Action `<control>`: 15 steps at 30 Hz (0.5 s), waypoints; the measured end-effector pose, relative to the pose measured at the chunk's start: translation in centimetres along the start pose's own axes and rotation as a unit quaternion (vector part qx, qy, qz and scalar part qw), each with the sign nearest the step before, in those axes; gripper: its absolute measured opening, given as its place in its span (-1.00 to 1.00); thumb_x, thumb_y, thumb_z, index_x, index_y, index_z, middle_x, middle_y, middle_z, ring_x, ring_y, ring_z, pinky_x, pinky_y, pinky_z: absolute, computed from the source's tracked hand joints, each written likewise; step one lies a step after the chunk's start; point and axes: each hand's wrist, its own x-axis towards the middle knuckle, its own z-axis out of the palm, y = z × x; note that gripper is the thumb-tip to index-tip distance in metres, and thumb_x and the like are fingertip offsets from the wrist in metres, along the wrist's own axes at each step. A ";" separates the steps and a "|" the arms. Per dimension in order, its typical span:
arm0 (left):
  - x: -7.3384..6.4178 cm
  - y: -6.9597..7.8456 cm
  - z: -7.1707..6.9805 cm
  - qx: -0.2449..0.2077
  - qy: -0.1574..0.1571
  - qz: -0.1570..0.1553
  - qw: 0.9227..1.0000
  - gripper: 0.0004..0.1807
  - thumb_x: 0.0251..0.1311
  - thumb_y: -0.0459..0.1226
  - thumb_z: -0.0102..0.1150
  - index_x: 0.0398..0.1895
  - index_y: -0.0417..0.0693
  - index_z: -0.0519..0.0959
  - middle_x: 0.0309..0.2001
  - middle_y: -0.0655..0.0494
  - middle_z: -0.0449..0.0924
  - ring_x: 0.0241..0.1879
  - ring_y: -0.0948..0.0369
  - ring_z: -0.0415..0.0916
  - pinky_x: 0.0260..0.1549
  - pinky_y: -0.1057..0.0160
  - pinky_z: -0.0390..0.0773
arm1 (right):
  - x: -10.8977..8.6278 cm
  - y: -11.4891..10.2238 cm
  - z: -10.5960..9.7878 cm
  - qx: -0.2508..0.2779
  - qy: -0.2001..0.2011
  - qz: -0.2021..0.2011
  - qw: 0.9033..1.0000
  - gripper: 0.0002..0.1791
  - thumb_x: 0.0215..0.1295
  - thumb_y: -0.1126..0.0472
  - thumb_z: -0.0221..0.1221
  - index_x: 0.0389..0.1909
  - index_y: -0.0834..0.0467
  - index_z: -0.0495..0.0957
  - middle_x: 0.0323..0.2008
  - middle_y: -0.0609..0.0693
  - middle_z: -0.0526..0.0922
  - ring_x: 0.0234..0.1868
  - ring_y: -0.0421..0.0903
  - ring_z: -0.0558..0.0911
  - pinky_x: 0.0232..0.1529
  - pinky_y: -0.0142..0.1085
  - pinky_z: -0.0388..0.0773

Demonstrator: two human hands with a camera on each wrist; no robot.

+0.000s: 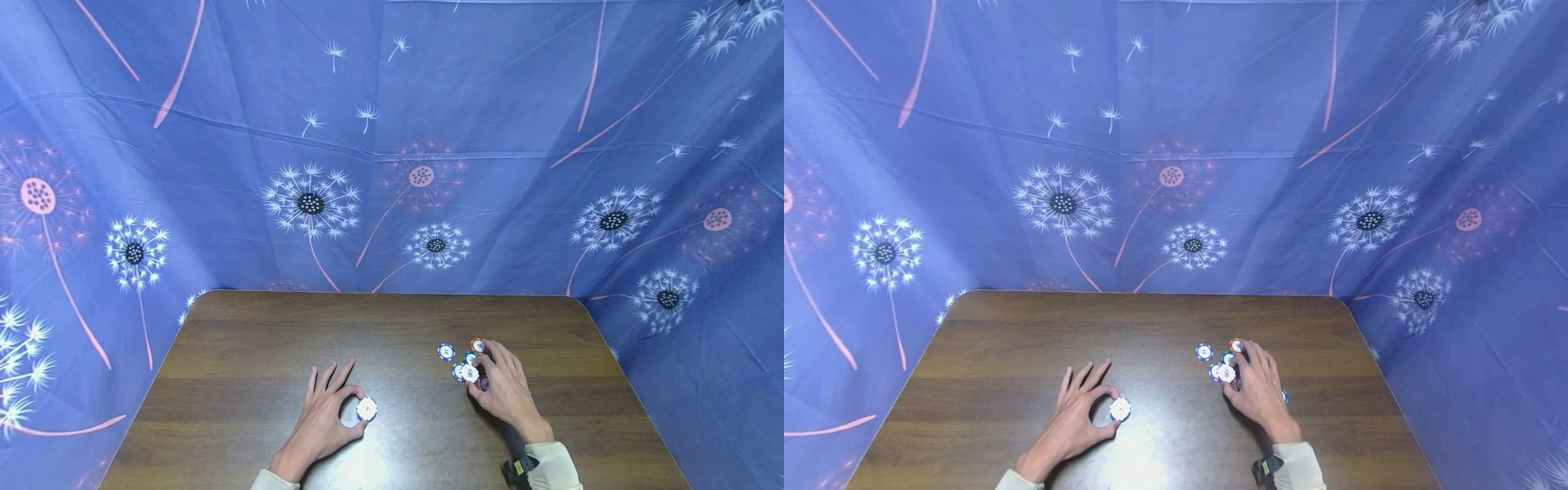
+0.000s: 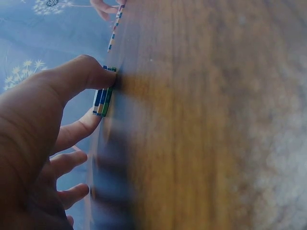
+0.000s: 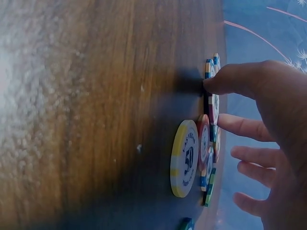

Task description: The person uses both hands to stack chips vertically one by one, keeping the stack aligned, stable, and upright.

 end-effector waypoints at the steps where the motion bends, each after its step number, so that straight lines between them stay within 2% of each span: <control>1: 0.0 0.0 0.0 0.000 0.001 0.000 1.000 -0.57 -0.19 -0.03 0.65 -0.23 0.31 0.63 0.56 -0.07 0.41 0.53 -0.31 0.26 0.53 -0.49 -0.10 | 0.0 0.0 0.0 0.000 0.001 -0.001 1.000 -0.57 -0.11 0.17 0.58 -0.21 0.23 0.68 0.30 0.38 0.55 0.38 0.41 0.47 0.29 0.37 0.42; 9: 0.1 0.1 0.0 -0.009 -0.008 -0.008 1.000 -0.58 -0.18 -0.04 0.65 -0.22 0.29 0.64 0.56 -0.08 0.40 0.54 -0.32 0.23 0.54 -0.48 -0.15 | -0.1 0.2 0.2 0.000 0.015 -0.012 1.000 -0.59 -0.18 0.15 0.56 -0.30 0.17 0.63 0.30 0.37 0.56 0.36 0.40 0.48 0.28 0.37 0.43; 15: 0.0 0.1 -0.1 -0.013 -0.011 -0.012 1.000 -0.58 -0.18 -0.05 0.65 -0.22 0.29 0.64 0.57 -0.09 0.39 0.55 -0.32 0.21 0.54 -0.47 -0.17 | -0.3 0.1 0.1 0.005 0.029 -0.015 0.999 -0.60 -0.22 0.12 0.57 -0.35 0.10 0.61 0.39 0.35 0.50 0.37 0.40 0.46 0.24 0.38 0.45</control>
